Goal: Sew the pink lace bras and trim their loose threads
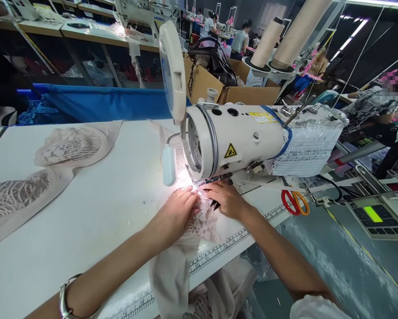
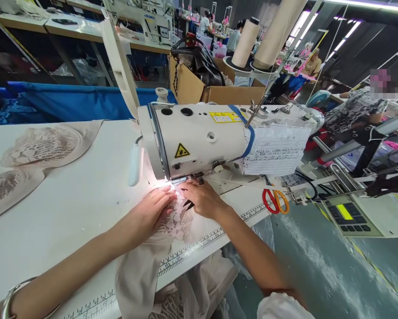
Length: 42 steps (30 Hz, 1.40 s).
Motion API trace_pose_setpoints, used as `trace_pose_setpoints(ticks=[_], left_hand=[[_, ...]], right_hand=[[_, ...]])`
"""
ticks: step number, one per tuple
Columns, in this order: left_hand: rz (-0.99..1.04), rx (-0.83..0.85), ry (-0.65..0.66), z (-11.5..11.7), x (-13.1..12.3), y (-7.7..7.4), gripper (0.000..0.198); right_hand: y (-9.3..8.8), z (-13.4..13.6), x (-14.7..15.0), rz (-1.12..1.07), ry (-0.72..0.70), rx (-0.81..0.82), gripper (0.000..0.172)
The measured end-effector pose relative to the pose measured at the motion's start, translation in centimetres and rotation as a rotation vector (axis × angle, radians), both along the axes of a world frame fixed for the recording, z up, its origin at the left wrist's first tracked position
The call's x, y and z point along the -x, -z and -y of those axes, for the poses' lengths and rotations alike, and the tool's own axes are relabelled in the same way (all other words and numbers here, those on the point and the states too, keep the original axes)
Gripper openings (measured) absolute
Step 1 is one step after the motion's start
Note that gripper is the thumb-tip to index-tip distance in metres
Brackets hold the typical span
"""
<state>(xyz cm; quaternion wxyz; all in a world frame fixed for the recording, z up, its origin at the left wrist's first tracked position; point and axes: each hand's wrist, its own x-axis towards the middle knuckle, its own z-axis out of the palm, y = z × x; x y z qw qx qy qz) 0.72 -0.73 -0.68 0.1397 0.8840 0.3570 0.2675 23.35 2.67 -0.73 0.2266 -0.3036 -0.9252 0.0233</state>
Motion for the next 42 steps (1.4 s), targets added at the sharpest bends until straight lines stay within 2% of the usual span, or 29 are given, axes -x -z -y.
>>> trace_pose_setpoints(ticks=[5, 12, 15, 20, 25, 32, 42], left_hand=[[-0.019, 0.059, 0.057, -1.1, 0.9, 0.0, 0.030], [-0.036, 0.117, 0.016, -3.2, 2.2, 0.2, 0.033], [-0.075, 0.025, -0.015, -3.0, 2.0, 0.3, 0.027], [-0.121, -0.167, 0.079, -2.1, 1.6, 0.7, 0.026], [-0.135, -0.200, 0.067, -2.0, 1.7, 0.8, 0.031], [-0.212, -0.278, 0.052, -1.9, 1.4, 0.4, 0.028], [-0.233, -0.238, 0.012, -1.7, 1.6, -0.4, 0.029]], right_hand=[[-0.1, 0.0, 0.3, -0.050, -0.053, -0.061, 0.032], [0.0, 0.2, 0.7, -0.005, -0.021, -0.089, 0.029], [-0.1, 0.2, 0.8, 0.000, -0.028, -0.106, 0.032], [-0.4, 0.3, 0.9, -0.038, -0.062, -0.156, 0.036], [-0.5, 0.3, 0.9, -0.068, -0.062, -0.171, 0.035], [-0.1, 0.1, 0.9, -0.055, -0.058, -0.120, 0.043], [-0.1, 0.3, 0.7, -0.034, -0.030, -0.095, 0.038]])
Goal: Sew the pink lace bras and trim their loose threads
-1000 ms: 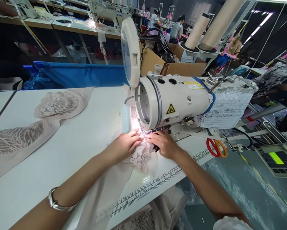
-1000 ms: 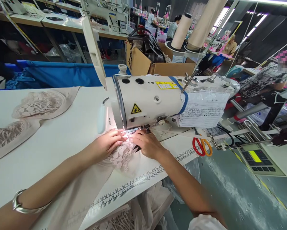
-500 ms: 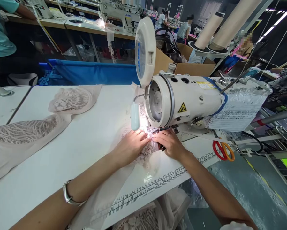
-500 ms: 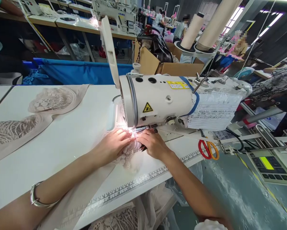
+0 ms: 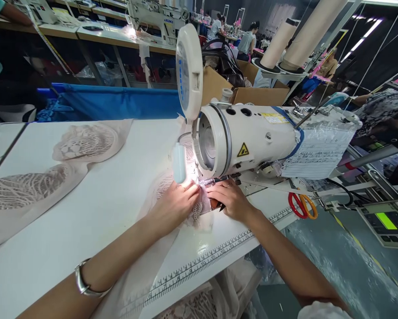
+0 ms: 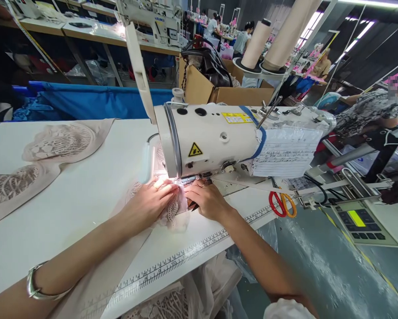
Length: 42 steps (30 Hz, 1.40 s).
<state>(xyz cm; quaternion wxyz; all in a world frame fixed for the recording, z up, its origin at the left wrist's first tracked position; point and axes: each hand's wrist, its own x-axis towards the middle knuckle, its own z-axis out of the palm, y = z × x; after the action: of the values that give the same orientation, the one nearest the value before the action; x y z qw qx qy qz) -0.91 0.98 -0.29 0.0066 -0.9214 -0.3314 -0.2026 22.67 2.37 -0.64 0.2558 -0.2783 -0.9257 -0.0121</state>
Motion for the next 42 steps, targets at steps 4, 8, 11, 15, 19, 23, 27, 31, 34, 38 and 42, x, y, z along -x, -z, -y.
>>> trace_pose_setpoints(ticks=[4, 8, 11, 15, 19, 23, 27, 31, 34, 38, 42], left_hand=[[0.010, 0.013, -0.007, 0.0, 0.0, 0.1, 0.032], [-0.027, 0.000, -0.028, 0.0, 0.0, 0.3, 0.035], [-0.087, -0.018, -0.044, 0.1, -0.1, 0.2, 0.036], [-0.103, -0.036, -0.029, 0.0, -0.2, -0.1, 0.041], [-0.106, -0.058, -0.044, 0.0, -0.1, -0.2, 0.035], [-0.103, -0.078, -0.076, 0.1, -0.2, 0.2, 0.029], [-0.091, -0.082, -0.119, 0.3, -0.4, 0.7, 0.032], [-0.118, -0.094, -0.069, 0.5, -0.7, 0.7, 0.028], [-0.151, -0.091, 0.108, 0.6, -0.9, 0.6, 0.032], [-0.112, -0.015, 0.102, 0.7, -1.0, 0.8, 0.036], [-0.074, 0.011, 0.045, 0.6, -0.7, 0.9, 0.048]], right_hand=[[0.0, 0.0, 0.0, 0.006, -0.012, -0.002, 0.040], [-0.3, 0.0, 0.2, 0.015, -0.013, -0.045, 0.034], [-0.5, 0.1, 0.3, 0.025, -0.008, -0.058, 0.032], [-0.3, 0.1, 0.2, 0.043, 0.011, -0.037, 0.035], [0.1, 0.1, 0.2, 0.043, 0.015, -0.016, 0.037], [0.1, 0.2, 0.2, 0.038, 0.002, -0.028, 0.035], [0.4, 0.2, 0.2, 0.052, 0.017, -0.017, 0.036], [0.6, 0.0, 0.3, 0.011, 0.026, -0.024, 0.035], [0.5, -0.1, 0.3, 0.018, 0.033, -0.005, 0.034], [0.3, 0.1, 0.1, 0.035, 0.036, 0.005, 0.032], [0.6, 0.2, -0.2, 0.046, 0.044, 0.024, 0.019]])
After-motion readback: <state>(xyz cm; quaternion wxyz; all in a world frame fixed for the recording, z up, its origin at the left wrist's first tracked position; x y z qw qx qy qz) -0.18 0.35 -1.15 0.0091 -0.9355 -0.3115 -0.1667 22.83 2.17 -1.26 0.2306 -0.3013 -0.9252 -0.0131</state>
